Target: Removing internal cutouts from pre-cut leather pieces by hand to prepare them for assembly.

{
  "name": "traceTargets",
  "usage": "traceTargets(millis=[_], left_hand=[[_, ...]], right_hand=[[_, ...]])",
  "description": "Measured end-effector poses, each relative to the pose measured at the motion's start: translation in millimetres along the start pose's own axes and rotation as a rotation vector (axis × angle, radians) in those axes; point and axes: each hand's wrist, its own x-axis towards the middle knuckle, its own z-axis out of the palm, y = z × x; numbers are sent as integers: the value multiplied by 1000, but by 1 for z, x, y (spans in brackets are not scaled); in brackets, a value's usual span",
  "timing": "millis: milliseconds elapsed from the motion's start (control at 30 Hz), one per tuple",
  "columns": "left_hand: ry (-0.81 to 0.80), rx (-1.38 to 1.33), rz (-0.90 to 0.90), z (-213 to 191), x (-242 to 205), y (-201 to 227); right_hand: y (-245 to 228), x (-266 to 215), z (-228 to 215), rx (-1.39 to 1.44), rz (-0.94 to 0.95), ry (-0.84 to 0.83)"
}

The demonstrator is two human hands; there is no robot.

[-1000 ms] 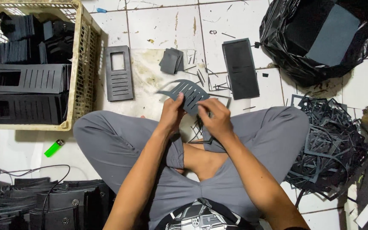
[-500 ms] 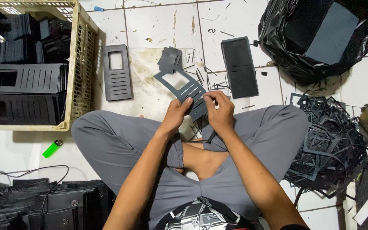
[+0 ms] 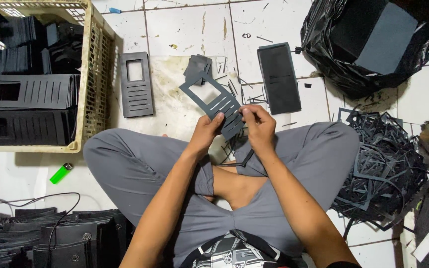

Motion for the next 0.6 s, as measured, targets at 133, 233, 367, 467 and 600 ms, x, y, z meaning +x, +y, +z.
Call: traceTargets(millis=[133,233,367,467,600], left_hand=[[26,-23,-19,10,-8,20],[22,-26,-19,15,-9,25],[-7,-15,-14,15,-7,25],[-22,-18,-23,14,-9,28],[-37,-18,-29,11,-9,26]], right_hand=[[1,5,-4,-55,-102,31],[6,3,-6,-96,-11,-11],[24,-1,-6,-51,153,-137],[28,-1,-7,-39,186,-167],[19,-2,-6,36,240,-200]])
